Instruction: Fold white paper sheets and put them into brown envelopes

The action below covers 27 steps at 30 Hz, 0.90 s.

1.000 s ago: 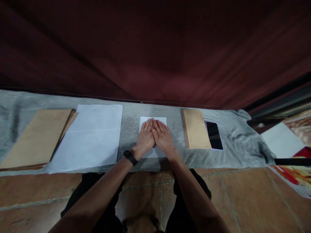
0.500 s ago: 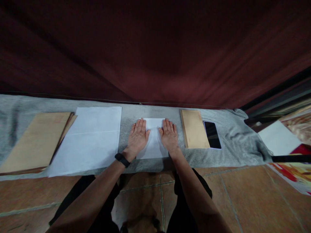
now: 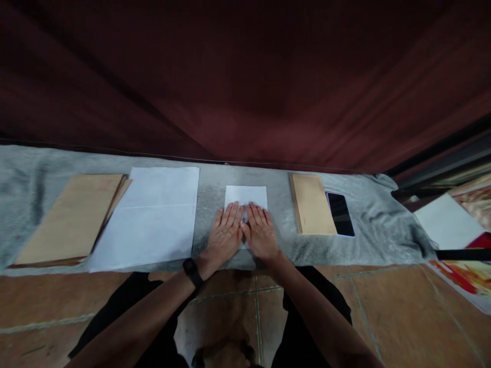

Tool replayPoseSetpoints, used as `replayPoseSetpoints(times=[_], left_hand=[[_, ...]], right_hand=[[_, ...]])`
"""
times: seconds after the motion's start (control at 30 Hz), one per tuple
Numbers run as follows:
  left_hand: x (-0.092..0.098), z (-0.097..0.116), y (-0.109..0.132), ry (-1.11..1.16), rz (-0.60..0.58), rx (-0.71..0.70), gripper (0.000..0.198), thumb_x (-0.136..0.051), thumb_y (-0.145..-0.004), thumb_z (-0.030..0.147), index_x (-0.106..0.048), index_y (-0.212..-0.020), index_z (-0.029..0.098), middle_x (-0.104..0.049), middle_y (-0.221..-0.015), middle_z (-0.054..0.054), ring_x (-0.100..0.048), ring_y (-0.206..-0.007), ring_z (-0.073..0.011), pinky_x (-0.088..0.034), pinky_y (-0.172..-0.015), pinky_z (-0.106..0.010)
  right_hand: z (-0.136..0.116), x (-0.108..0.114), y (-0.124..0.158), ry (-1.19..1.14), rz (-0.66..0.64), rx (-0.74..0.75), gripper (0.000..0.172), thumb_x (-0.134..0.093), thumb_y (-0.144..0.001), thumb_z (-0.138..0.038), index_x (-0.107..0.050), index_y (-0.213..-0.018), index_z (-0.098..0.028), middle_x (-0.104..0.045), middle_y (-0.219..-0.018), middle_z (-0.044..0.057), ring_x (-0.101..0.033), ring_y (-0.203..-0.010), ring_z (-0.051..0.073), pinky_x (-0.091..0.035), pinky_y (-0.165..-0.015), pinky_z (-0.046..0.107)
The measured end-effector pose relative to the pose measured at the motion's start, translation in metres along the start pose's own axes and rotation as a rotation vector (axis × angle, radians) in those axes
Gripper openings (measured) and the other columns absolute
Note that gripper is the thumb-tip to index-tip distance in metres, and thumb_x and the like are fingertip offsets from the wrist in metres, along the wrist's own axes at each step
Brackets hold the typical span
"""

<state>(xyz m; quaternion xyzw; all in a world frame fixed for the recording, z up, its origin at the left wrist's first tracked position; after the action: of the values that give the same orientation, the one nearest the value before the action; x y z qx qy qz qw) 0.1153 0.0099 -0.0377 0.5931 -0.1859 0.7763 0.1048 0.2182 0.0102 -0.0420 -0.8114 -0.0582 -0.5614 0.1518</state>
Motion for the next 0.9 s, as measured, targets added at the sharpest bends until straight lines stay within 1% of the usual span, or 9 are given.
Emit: replayPoseSetpoints(times=[0.13,0.23,0.33,0.47,0.57,0.67,0.73,0.8,0.9], left_hand=[[0.004,-0.012,0.003,0.005,0.039,0.029,0.063,-0.035,-0.105,0.039,-0.039,-0.159,0.008,-0.033,-0.168,-0.020,-0.027,-0.158,-0.0327,-0.023,-0.128,-0.055],[0.008,-0.021,0.005,-0.005,0.051,0.063,0.067,-0.036,-0.105,0.044,-0.038,-0.159,0.006,-0.033,-0.167,-0.022,-0.028,-0.158,-0.0341,-0.024,-0.128,-0.054],[0.010,-0.030,0.008,-0.011,0.058,0.116,0.069,-0.037,-0.105,0.046,-0.037,-0.159,0.003,-0.034,-0.166,-0.024,-0.031,-0.156,-0.0357,-0.022,-0.128,-0.055],[0.012,-0.040,0.006,0.009,0.053,0.178,0.067,-0.038,-0.104,0.043,-0.039,-0.157,0.002,-0.038,-0.164,-0.024,-0.034,-0.155,-0.0368,-0.020,-0.128,-0.056],[0.013,-0.050,-0.005,0.093,0.027,0.229,0.064,-0.039,-0.103,0.040,-0.044,-0.153,0.001,-0.045,-0.160,-0.025,-0.038,-0.152,-0.0375,-0.028,-0.125,-0.054],[0.014,-0.061,-0.022,0.251,0.018,0.287,0.058,-0.043,-0.101,0.036,-0.050,-0.150,0.006,-0.060,-0.148,-0.021,-0.052,-0.140,-0.0339,-0.041,-0.117,-0.049],[0.014,-0.072,-0.034,0.353,0.042,0.361,0.052,-0.048,-0.098,0.033,-0.056,-0.145,0.012,-0.068,-0.137,-0.017,-0.061,-0.128,-0.0313,-0.047,-0.111,-0.046],[0.011,-0.083,-0.041,0.464,0.071,0.450,0.048,-0.053,-0.094,0.029,-0.061,-0.140,0.017,-0.072,-0.126,-0.013,-0.067,-0.113,-0.0279,-0.052,-0.104,-0.043],[0.006,-0.094,-0.047,0.594,0.101,0.543,0.048,-0.059,-0.090,0.026,-0.063,-0.136,0.018,-0.073,-0.115,-0.010,-0.069,-0.096,-0.0233,-0.055,-0.094,-0.039]], right_hand=[[0.019,0.006,0.000,0.042,0.023,-0.033,0.061,-0.039,-0.109,-0.041,-0.035,-0.162,-0.011,-0.034,-0.168,0.015,-0.031,-0.157,0.030,-0.023,-0.128,0.053],[0.030,0.010,-0.001,0.070,0.038,-0.049,0.063,-0.041,-0.108,-0.043,-0.035,-0.161,-0.010,-0.035,-0.167,0.017,-0.033,-0.155,0.033,-0.024,-0.127,0.054],[0.039,0.013,-0.001,0.097,0.063,-0.070,0.064,-0.041,-0.108,-0.044,-0.036,-0.160,-0.007,-0.038,-0.166,0.019,-0.035,-0.154,0.035,-0.024,-0.126,0.054],[0.053,0.018,-0.002,0.123,0.100,-0.120,0.064,-0.043,-0.107,-0.043,-0.040,-0.158,-0.004,-0.043,-0.162,0.022,-0.037,-0.151,0.035,-0.026,-0.125,0.054],[0.062,0.024,-0.007,0.106,0.116,-0.170,0.055,-0.044,-0.107,-0.036,-0.047,-0.153,-0.006,-0.051,-0.157,0.020,-0.046,-0.144,0.033,-0.033,-0.120,0.050],[0.071,0.030,-0.016,0.077,0.124,-0.241,0.048,-0.045,-0.105,-0.031,-0.054,-0.147,-0.010,-0.062,-0.143,0.019,-0.057,-0.127,0.032,-0.043,-0.108,0.047],[0.074,0.034,-0.022,0.054,0.140,-0.274,0.046,-0.046,-0.103,-0.029,-0.056,-0.145,-0.011,-0.067,-0.133,0.019,-0.060,-0.118,0.031,-0.046,-0.102,0.046],[0.075,0.035,-0.027,0.026,0.158,-0.286,0.046,-0.046,-0.102,-0.027,-0.056,-0.143,-0.011,-0.068,-0.125,0.019,-0.061,-0.115,0.031,-0.048,-0.099,0.044],[0.075,0.035,-0.031,-0.003,0.172,-0.304,0.046,-0.047,-0.101,-0.027,-0.057,-0.143,-0.010,-0.069,-0.120,0.018,-0.062,-0.112,0.030,-0.049,-0.098,0.043]])
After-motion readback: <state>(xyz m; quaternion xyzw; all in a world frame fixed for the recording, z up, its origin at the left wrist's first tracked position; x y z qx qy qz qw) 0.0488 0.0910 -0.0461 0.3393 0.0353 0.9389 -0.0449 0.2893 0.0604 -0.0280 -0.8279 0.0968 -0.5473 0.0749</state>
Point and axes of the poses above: each hand's wrist, its own y-axis away from the middle knuckle, its own x-axis out of the back of the hand, z = x × y, the point moved 8 cm from there along -y, towards the middle knuckle
